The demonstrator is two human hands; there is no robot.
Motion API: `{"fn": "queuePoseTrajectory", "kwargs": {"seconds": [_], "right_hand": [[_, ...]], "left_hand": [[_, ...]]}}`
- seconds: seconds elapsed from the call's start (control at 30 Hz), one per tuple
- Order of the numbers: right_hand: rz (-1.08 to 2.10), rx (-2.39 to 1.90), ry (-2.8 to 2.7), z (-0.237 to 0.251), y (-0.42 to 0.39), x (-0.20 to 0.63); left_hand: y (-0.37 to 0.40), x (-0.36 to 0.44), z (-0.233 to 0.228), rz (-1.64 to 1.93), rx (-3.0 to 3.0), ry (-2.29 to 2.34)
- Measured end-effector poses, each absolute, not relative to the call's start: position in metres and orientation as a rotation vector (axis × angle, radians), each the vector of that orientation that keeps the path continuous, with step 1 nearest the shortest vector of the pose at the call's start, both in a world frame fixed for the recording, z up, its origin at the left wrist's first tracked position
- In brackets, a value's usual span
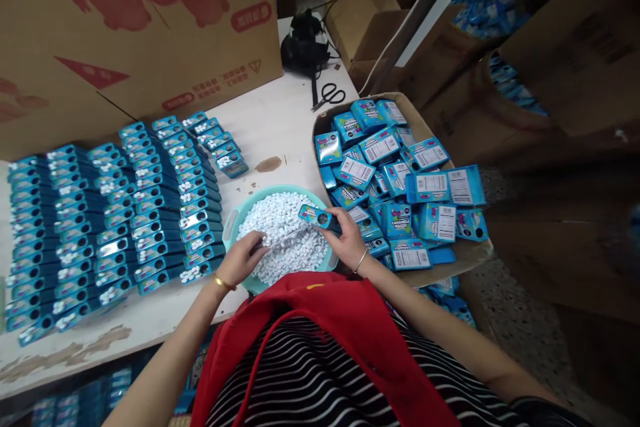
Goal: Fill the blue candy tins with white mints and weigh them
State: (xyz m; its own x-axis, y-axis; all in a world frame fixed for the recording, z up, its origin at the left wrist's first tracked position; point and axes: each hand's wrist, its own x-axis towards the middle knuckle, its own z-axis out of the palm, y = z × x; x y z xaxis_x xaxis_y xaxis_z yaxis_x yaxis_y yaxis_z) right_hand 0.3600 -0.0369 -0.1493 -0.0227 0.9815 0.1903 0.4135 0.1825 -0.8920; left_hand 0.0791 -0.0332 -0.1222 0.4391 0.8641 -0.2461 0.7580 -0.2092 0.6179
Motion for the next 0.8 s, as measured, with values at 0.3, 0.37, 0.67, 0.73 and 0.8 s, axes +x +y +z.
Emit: {"fn": "queuePoseTrajectory", "kwargs": {"seconds": [0.3, 0.37, 0.67, 0.73, 0.8], "right_hand": [[0.704, -1.154, -1.868, -0.145, -0.04, 0.341], [0.678, -1.122, -1.88, -0.145, -0.04, 0.338], [0.702, -1.098, -1.843, -0.148, -0.042, 0.338], [0.724, -1.132, -1.783, -0.148, -0.041, 0.342], [0.749, -1.179, -1.701, -0.148, -0.039, 0.348]], "left_hand": [[-0.014, 0.117, -0.014, -0.223, 2.339, 1.237], [-0.014, 0.134, 0.003, -0.478, 2.394, 1.297], [-0.022, 0.16, 0.038, -0.693, 2.533, 1.414], [-0.018, 0.135, 0.02, -0.691, 2.473, 1.555], [-0.015, 0.105, -0.013, -0.737, 2.384, 1.653]]}}
